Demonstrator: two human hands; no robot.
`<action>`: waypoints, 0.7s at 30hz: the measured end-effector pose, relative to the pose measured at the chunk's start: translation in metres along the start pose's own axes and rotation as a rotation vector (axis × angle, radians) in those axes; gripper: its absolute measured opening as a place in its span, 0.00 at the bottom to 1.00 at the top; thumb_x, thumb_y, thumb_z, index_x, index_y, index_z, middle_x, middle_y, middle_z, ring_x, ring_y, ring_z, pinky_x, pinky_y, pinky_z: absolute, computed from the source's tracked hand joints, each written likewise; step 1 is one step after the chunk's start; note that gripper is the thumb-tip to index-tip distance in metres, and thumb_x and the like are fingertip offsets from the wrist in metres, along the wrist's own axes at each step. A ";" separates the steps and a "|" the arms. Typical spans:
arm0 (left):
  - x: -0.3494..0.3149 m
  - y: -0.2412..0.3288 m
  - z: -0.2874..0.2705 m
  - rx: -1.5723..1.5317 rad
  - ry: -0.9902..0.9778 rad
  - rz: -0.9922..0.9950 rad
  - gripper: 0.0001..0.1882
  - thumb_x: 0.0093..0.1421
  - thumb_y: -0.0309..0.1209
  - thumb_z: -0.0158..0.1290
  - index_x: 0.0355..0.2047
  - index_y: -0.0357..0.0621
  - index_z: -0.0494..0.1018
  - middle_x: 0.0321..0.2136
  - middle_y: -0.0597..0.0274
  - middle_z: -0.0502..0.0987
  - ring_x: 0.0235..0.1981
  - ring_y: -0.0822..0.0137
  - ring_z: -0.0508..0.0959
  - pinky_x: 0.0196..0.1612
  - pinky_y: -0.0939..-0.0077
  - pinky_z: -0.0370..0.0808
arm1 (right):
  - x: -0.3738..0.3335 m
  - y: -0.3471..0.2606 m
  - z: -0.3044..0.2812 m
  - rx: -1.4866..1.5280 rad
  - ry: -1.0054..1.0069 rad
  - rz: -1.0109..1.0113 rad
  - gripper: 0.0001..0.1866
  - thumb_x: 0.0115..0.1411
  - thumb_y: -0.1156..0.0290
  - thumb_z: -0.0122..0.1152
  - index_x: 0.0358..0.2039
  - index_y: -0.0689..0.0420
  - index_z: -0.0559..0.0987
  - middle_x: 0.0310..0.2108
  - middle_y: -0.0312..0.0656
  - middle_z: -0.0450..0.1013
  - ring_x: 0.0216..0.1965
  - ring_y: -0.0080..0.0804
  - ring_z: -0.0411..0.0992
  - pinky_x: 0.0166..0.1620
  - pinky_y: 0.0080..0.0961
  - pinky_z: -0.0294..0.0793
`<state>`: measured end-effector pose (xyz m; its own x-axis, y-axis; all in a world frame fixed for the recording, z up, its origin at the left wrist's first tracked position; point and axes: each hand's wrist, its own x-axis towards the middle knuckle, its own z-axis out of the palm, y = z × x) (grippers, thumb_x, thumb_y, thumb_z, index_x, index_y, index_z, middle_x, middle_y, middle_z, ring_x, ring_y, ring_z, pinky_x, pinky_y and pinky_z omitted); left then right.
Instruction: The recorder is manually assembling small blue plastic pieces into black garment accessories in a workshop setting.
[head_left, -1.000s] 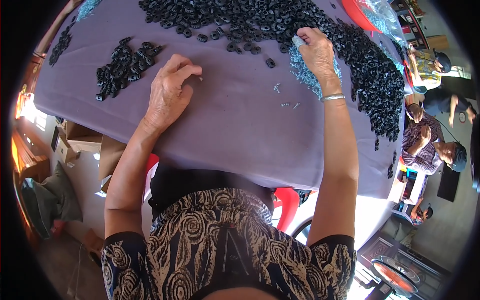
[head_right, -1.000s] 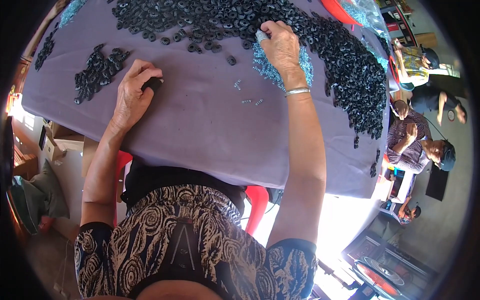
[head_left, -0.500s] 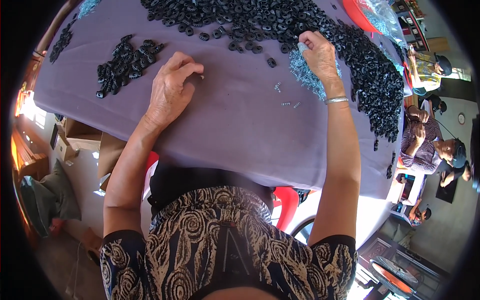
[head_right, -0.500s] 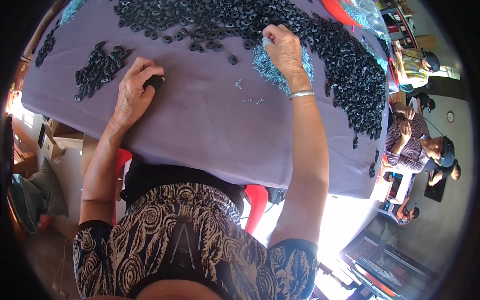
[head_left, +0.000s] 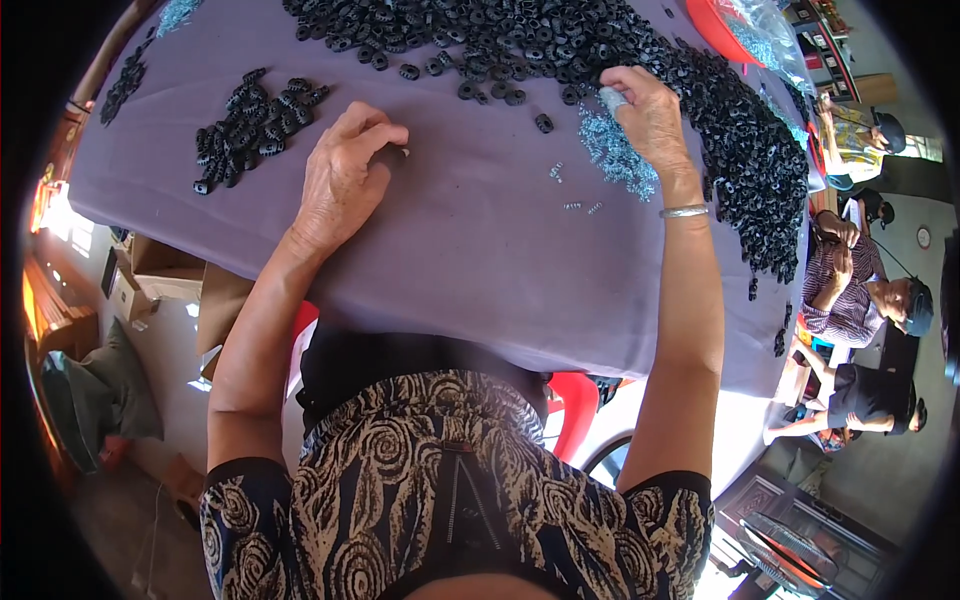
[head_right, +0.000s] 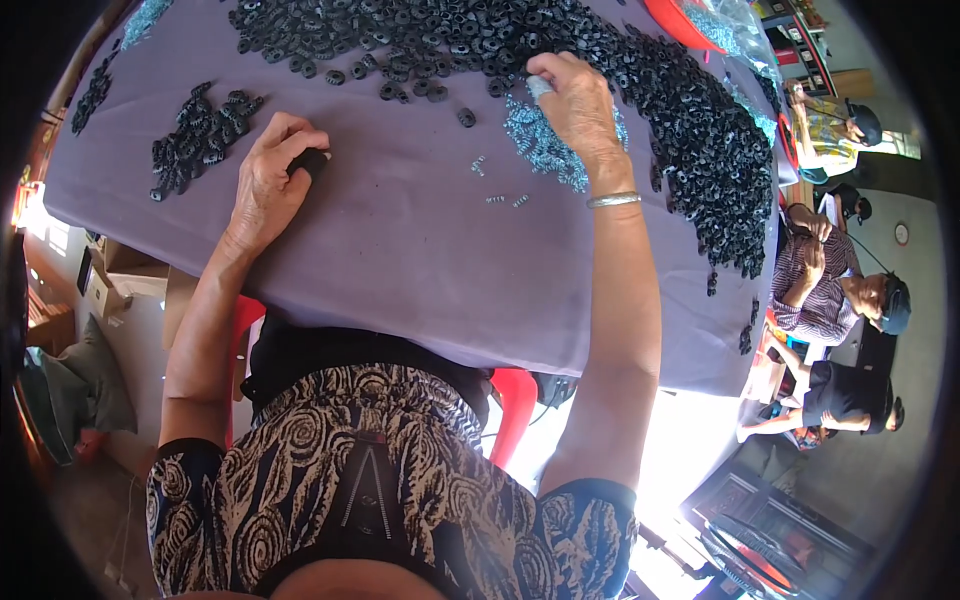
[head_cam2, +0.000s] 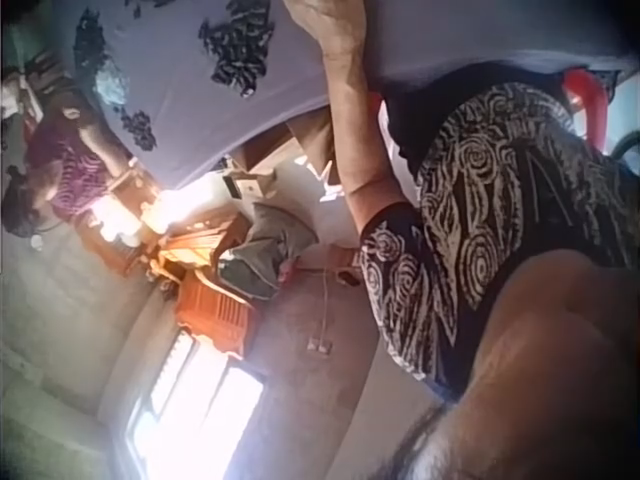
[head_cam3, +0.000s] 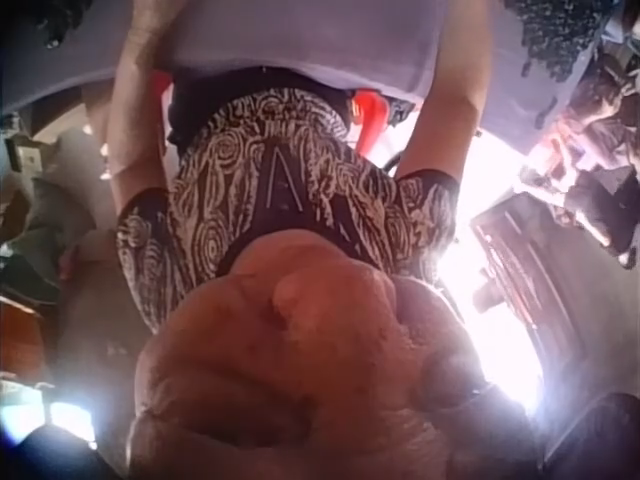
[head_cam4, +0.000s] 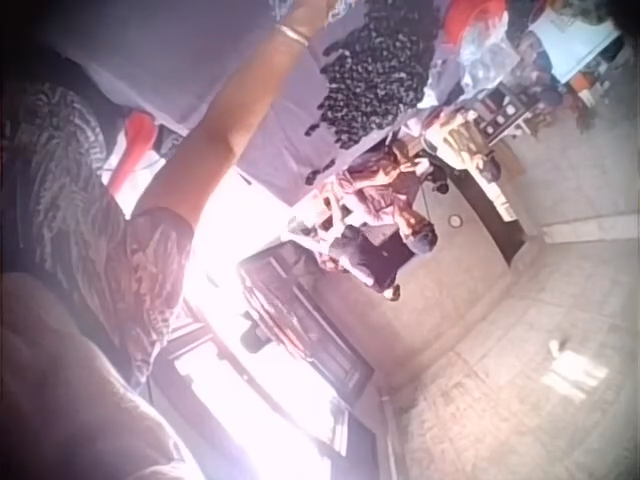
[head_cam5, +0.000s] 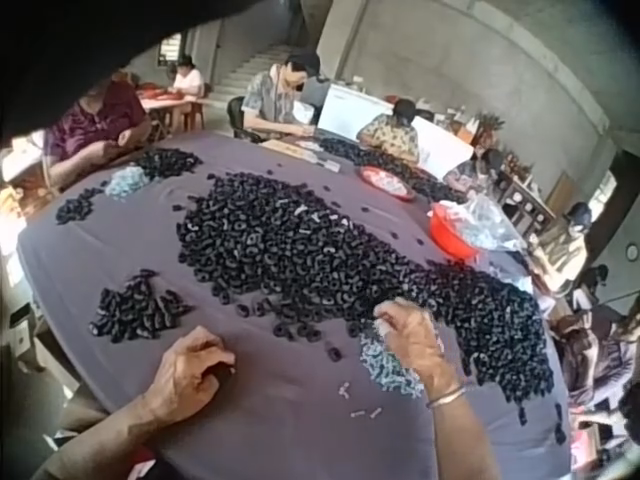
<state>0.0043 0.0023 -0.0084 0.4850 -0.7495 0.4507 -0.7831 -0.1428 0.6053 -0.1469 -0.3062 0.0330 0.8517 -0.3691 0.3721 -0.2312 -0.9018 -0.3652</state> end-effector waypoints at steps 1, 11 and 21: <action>-0.001 0.000 -0.001 -0.009 0.000 -0.008 0.20 0.38 0.12 0.47 0.33 0.43 0.73 0.34 0.59 0.70 0.36 0.54 0.73 0.38 0.66 0.71 | 0.001 -0.005 0.005 0.020 -0.007 0.014 0.10 0.47 0.80 0.58 0.32 0.55 0.78 0.28 0.41 0.72 0.30 0.37 0.74 0.35 0.29 0.73; 0.000 -0.001 0.000 -0.017 -0.004 -0.010 0.20 0.38 0.12 0.47 0.33 0.43 0.73 0.34 0.58 0.70 0.36 0.54 0.73 0.38 0.66 0.72 | 0.004 0.006 0.022 -0.056 -0.040 0.006 0.10 0.46 0.78 0.60 0.31 0.51 0.79 0.25 0.39 0.70 0.29 0.40 0.72 0.32 0.35 0.72; 0.000 -0.001 0.001 -0.015 -0.005 -0.015 0.20 0.38 0.12 0.46 0.33 0.43 0.73 0.34 0.59 0.71 0.36 0.53 0.73 0.39 0.66 0.72 | -0.012 0.015 0.009 -0.303 0.078 -0.027 0.06 0.45 0.76 0.58 0.26 0.54 0.76 0.26 0.42 0.70 0.30 0.47 0.71 0.33 0.40 0.71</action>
<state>0.0048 0.0016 -0.0100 0.4947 -0.7507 0.4379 -0.7696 -0.1443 0.6219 -0.1565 -0.3135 0.0157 0.8235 -0.3499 0.4466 -0.3489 -0.9330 -0.0877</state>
